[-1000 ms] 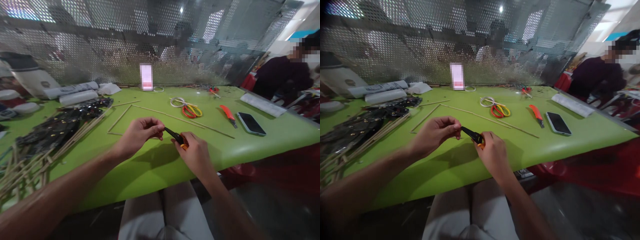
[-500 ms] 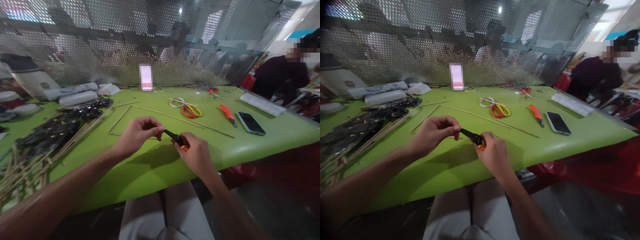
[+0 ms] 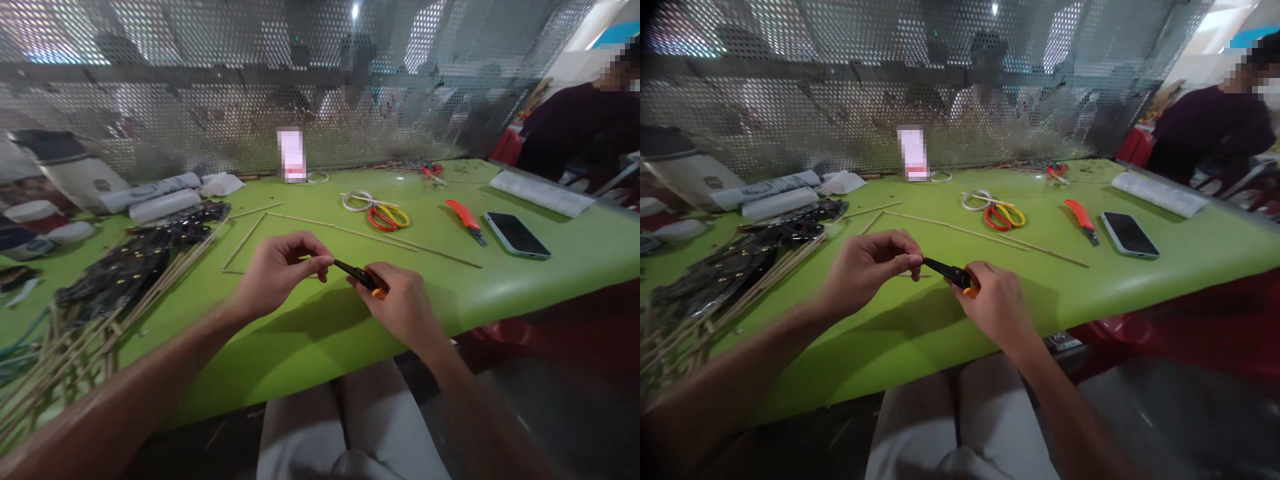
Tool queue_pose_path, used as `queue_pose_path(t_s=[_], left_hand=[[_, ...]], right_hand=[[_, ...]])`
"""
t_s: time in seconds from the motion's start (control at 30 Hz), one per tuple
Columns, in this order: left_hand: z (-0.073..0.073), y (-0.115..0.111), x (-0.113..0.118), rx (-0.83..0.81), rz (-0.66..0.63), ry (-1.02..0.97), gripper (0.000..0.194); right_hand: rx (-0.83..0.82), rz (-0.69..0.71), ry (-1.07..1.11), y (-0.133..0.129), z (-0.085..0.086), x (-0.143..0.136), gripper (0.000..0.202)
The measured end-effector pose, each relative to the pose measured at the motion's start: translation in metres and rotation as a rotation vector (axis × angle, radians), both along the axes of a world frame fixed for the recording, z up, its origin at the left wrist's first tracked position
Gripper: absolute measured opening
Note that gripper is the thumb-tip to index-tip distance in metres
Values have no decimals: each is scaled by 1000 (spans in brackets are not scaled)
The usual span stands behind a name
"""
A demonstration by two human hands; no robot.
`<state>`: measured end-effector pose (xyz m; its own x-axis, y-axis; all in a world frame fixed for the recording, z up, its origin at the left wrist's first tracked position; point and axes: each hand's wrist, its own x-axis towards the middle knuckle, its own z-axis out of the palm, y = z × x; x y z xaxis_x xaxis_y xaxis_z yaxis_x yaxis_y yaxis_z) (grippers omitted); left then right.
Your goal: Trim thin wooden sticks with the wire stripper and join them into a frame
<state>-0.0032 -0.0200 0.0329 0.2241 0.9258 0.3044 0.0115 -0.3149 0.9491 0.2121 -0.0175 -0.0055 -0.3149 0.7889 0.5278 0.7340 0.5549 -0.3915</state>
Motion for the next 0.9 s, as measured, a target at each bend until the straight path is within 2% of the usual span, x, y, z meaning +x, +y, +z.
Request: queue_pose_path(t_s=[0.37, 0.47, 0.57, 0.67, 0.73, 0.9], left_hand=[[1, -4, 2, 175, 12, 79, 1], [3, -5, 1, 313, 58, 192, 6], [4, -4, -3, 543, 106, 381, 10], [3, -1, -7, 762, 121, 464, 11], [2, 1, -8, 830, 115, 462, 11], [2, 3, -9, 856, 83, 482, 10]], right_hand=[[-50, -3, 49, -2, 1, -1, 20], [-57, 4, 55, -1, -1, 0, 16], [-29, -12, 29, 0, -2, 1, 7], [1, -31, -12, -1, -3, 2, 8], [4, -35, -23, -1, -3, 2, 9], [-13, -23, -14, -2, -1, 3, 9]])
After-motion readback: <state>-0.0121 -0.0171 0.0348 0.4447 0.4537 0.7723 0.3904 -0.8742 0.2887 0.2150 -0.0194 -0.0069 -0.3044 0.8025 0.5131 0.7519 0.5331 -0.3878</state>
